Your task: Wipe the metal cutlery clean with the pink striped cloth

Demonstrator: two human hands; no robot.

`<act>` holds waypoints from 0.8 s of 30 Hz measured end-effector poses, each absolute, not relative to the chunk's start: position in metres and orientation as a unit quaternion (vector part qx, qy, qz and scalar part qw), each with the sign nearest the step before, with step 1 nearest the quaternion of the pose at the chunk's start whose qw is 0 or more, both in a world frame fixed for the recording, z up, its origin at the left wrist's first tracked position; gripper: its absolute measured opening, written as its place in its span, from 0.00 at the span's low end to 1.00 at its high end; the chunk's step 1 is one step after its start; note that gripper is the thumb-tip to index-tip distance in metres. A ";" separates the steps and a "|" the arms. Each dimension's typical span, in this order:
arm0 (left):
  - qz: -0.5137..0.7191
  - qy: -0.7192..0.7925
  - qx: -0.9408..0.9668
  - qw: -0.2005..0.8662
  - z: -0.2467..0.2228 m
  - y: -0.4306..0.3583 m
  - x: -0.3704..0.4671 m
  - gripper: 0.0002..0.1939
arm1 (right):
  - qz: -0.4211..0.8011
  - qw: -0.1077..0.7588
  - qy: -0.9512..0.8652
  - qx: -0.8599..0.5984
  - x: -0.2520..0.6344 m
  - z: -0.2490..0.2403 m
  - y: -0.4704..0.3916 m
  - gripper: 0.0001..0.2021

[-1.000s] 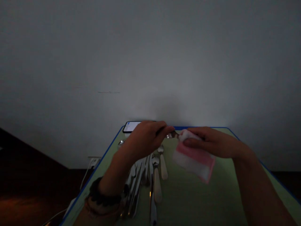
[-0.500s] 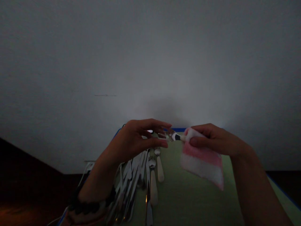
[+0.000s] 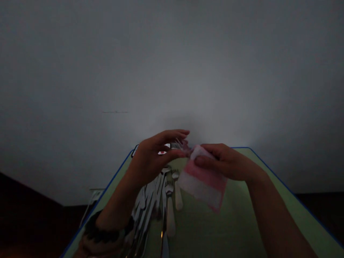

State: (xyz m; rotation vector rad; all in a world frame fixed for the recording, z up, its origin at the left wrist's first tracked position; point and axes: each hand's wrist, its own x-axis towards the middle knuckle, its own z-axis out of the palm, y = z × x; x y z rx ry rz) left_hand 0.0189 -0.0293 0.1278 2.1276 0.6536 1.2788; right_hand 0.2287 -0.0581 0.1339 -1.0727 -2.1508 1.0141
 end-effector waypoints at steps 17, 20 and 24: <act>0.484 0.317 0.759 0.298 0.130 -0.034 0.025 0.13 | 0.298 0.301 -0.801 -0.423 0.230 0.132 -0.055 0.13; 0.444 0.323 0.802 0.232 0.133 -0.036 0.027 0.16 | 0.293 0.290 -0.806 -0.426 0.229 0.133 -0.055 0.12; 0.417 0.302 0.831 0.210 0.134 -0.037 0.026 0.16 | 0.299 0.291 -0.802 -0.427 0.229 0.131 -0.054 0.13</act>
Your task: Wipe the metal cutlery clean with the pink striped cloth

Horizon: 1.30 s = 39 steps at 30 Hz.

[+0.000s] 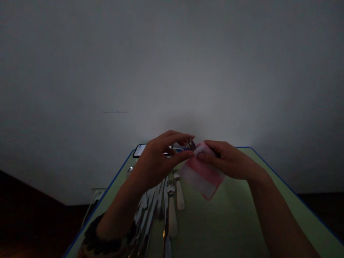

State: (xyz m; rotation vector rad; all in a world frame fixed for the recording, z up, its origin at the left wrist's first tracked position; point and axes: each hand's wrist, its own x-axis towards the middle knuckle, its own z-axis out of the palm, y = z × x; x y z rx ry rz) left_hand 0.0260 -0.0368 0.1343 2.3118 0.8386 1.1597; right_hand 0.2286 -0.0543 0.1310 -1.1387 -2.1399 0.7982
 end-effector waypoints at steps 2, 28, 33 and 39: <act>0.409 0.294 0.841 0.197 0.134 -0.036 0.025 0.17 | 0.304 0.296 -0.798 -0.428 0.229 0.129 -0.053 0.14; 0.297 0.394 0.861 0.126 0.130 -0.038 0.028 0.13 | 0.167 0.334 -0.796 -0.477 0.224 0.123 -0.044 0.09; 0.216 0.405 0.872 0.171 0.118 -0.035 0.022 0.17 | 0.252 0.514 -0.672 -0.471 0.232 0.113 -0.032 0.11; 0.180 0.374 0.889 0.195 0.112 -0.036 0.025 0.16 | 0.407 0.639 -0.512 -0.406 0.229 0.101 -0.020 0.13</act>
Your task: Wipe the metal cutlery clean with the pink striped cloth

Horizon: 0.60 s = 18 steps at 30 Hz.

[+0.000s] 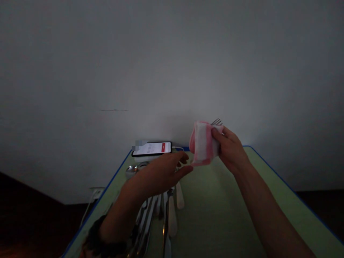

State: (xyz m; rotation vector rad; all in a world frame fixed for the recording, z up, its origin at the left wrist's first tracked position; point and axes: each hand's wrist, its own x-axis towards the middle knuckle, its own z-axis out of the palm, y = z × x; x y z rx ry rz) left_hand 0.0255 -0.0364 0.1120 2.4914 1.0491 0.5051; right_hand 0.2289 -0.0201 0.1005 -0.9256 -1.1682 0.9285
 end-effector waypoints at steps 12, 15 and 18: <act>0.175 0.362 0.902 0.157 0.122 -0.042 0.035 0.17 | 0.492 0.682 -0.403 -0.361 0.210 0.095 -0.015 0.13; 0.174 0.358 0.906 0.141 0.130 -0.042 0.027 0.18 | 0.487 0.671 -0.423 -0.365 0.213 0.094 -0.014 0.13; 0.177 0.369 0.898 0.161 0.139 -0.041 0.012 0.17 | 0.462 0.632 -0.503 -0.365 0.227 0.098 -0.018 0.15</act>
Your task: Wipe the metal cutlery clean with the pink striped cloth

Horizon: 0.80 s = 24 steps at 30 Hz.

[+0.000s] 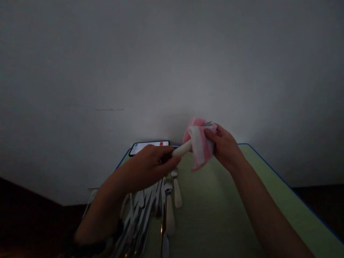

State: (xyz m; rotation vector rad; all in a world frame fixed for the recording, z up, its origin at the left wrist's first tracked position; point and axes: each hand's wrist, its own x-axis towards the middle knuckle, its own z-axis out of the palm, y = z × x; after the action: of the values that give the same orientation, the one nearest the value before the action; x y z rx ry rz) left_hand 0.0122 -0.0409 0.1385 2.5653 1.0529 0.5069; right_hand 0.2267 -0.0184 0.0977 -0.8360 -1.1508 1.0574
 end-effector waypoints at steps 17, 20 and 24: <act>0.202 0.381 0.885 0.178 0.134 -0.036 0.007 0.19 | 0.309 0.532 -0.627 -0.477 0.255 0.117 -0.036 0.13; 0.187 0.384 0.888 0.170 0.133 -0.033 0.001 0.21 | 0.236 0.545 -0.632 -0.498 0.258 0.122 -0.040 0.13; 0.155 0.380 0.898 0.159 0.134 -0.032 0.002 0.20 | 0.170 0.476 -0.707 -0.495 0.254 0.130 -0.046 0.17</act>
State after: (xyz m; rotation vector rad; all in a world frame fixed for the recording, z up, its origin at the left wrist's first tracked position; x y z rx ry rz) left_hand 0.0016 -0.0323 0.1337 2.5667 1.0851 0.4428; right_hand 0.2545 -0.0458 0.1296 -1.2085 -1.7267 0.4166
